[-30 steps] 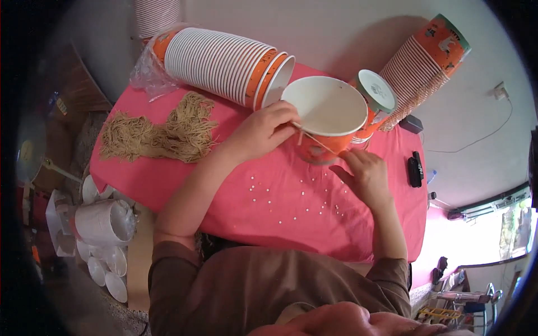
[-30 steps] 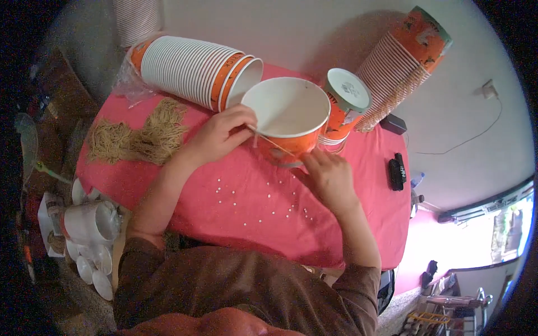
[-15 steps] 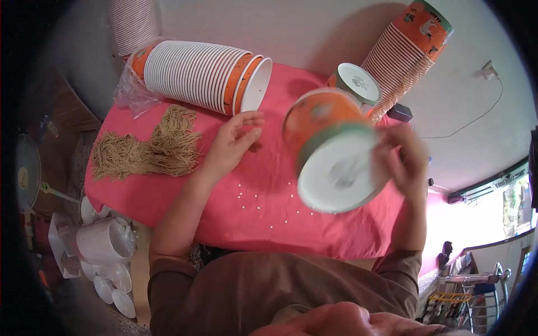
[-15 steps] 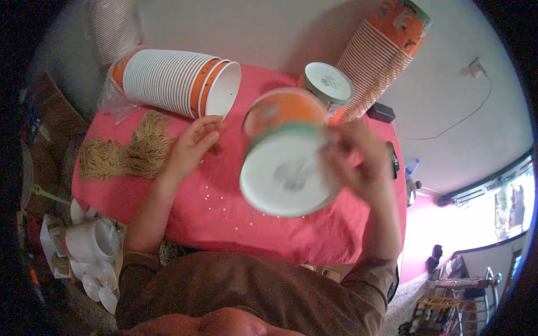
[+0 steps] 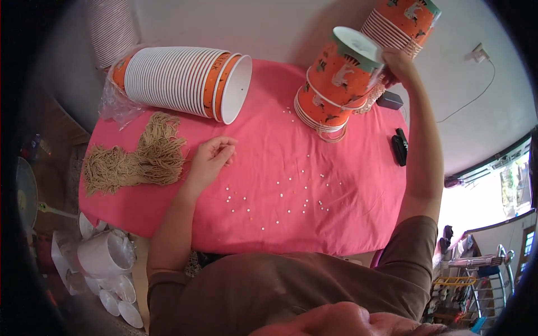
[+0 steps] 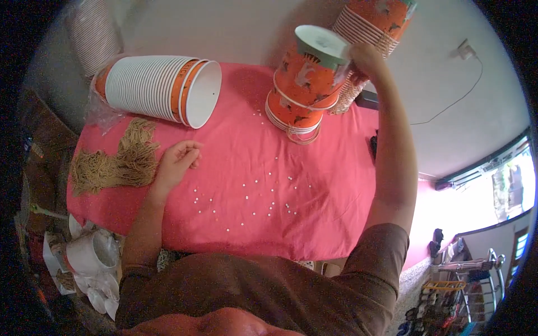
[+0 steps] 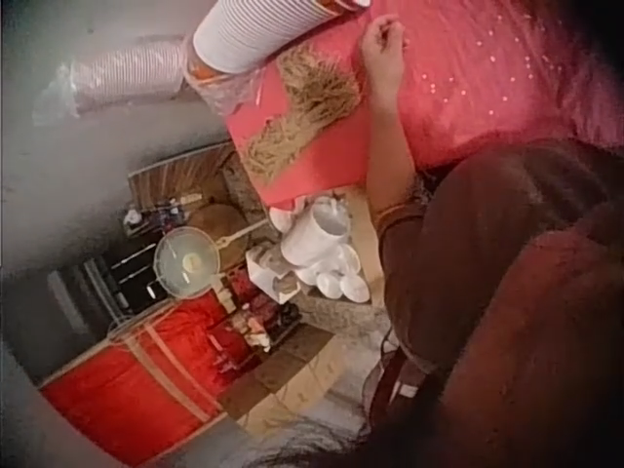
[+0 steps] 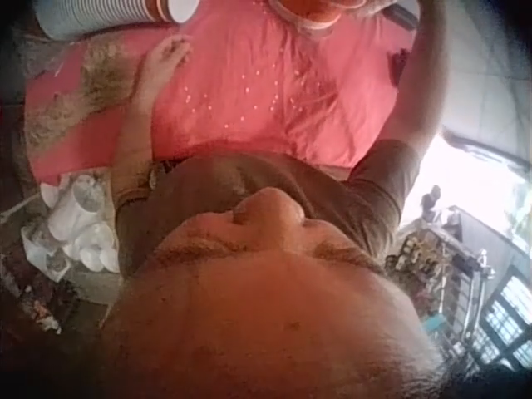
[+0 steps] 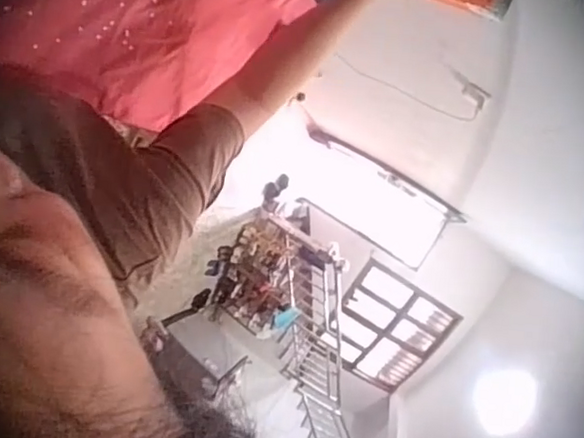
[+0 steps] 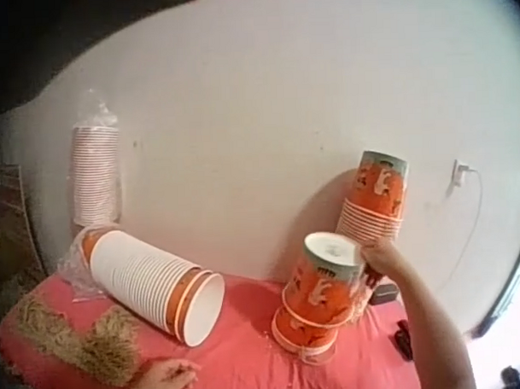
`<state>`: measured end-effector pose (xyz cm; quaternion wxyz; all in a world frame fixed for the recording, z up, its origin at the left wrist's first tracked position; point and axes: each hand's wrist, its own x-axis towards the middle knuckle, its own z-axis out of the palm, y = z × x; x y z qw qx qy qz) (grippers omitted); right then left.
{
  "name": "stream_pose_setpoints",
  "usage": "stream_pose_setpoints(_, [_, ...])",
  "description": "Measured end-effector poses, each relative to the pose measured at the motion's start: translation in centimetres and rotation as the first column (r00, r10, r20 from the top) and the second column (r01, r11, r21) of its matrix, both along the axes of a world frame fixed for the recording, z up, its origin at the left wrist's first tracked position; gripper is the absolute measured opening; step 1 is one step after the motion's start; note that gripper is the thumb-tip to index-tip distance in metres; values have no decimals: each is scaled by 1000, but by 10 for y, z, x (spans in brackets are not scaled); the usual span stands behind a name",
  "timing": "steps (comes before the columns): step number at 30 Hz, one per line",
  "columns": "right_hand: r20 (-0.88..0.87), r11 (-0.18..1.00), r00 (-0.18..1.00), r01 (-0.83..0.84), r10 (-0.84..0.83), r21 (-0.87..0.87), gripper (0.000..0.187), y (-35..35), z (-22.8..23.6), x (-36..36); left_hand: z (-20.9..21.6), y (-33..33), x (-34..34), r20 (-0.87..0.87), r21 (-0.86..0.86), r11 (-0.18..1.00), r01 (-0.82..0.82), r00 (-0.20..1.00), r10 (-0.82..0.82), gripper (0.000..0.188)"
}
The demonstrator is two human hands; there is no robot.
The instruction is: Secure rubber bands around paper tubs as part of a packaging process.
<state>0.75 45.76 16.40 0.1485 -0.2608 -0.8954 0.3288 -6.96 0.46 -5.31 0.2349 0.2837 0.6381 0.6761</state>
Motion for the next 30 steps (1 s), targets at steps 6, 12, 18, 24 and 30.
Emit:
stream_pose_setpoints(6, [111, 999, 994, 22, -19, -24, 38, -10, -20, -11, -4, -1, -1, -32, -63, 998, 3, 999, -5, 18])
stream_pose_setpoints(12, [77, 932, 993, -108, 87, 346, 35, -11, -39, -13, -2, 1, 2, -36, -101, 995, -4, 999, 1, 18])
stream_pose_setpoints(18, [101, 969, 994, 21, -47, 246, 29, 25, -74, -9, 1, 9, 3, -50, -105, 994, 10, 999, -15, 18])
stream_pose_setpoints(24, [156, 983, 980, 99, -123, 155, 29, -31, -63, -8, 1, -1, 6, -40, -134, 991, -22, 999, 17, 18])
stream_pose_setpoints(30, [105, 945, 992, 33, -71, 324, 30, 10, -86, -9, 1, 2, 6, -23, -111, 994, -10, 1000, 7, 18])
